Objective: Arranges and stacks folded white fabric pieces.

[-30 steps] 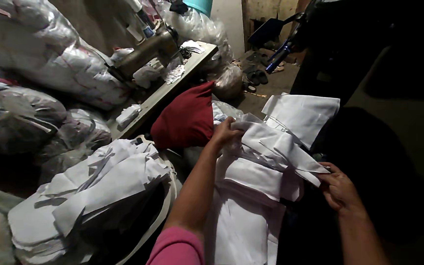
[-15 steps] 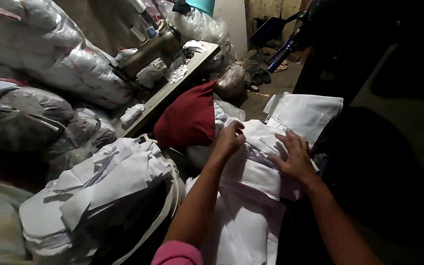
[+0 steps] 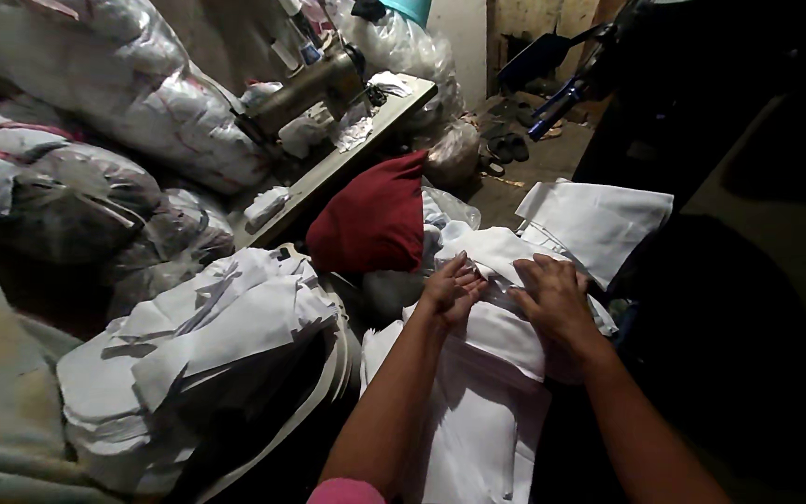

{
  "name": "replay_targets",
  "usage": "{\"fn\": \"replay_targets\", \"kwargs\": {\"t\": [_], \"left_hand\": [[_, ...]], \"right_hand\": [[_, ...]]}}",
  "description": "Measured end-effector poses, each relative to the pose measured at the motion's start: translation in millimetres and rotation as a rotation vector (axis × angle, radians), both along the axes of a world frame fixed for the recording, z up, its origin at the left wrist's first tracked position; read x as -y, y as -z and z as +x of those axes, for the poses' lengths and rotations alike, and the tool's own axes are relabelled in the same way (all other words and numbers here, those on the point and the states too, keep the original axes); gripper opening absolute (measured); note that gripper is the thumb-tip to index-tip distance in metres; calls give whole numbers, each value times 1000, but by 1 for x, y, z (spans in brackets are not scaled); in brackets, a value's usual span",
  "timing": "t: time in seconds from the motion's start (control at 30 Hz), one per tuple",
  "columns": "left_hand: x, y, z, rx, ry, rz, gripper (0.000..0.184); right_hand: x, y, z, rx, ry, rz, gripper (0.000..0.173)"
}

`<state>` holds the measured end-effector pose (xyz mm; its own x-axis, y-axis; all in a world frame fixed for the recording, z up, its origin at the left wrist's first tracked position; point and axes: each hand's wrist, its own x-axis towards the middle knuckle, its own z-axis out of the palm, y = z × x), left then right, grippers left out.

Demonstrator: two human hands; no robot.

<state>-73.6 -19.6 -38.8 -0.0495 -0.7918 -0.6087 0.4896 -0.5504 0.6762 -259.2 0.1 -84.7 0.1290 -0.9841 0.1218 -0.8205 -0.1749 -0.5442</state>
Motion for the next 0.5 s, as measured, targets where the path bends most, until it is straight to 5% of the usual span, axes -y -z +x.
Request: {"fn": "replay_targets", "kwargs": {"t": [0.27, 0.43, 0.5], "left_hand": [[9, 9, -27, -183, -7, -11, 36], [11, 5, -50, 393, 177, -240, 35], [19, 14, -54, 434, 195, -303, 35]], "right_hand": [[-3, 10, -4, 108, 14, -72, 50], [-6, 11, -15, 215, -38, -83, 46], [0, 15, -27, 292, -91, -90, 42]]}}
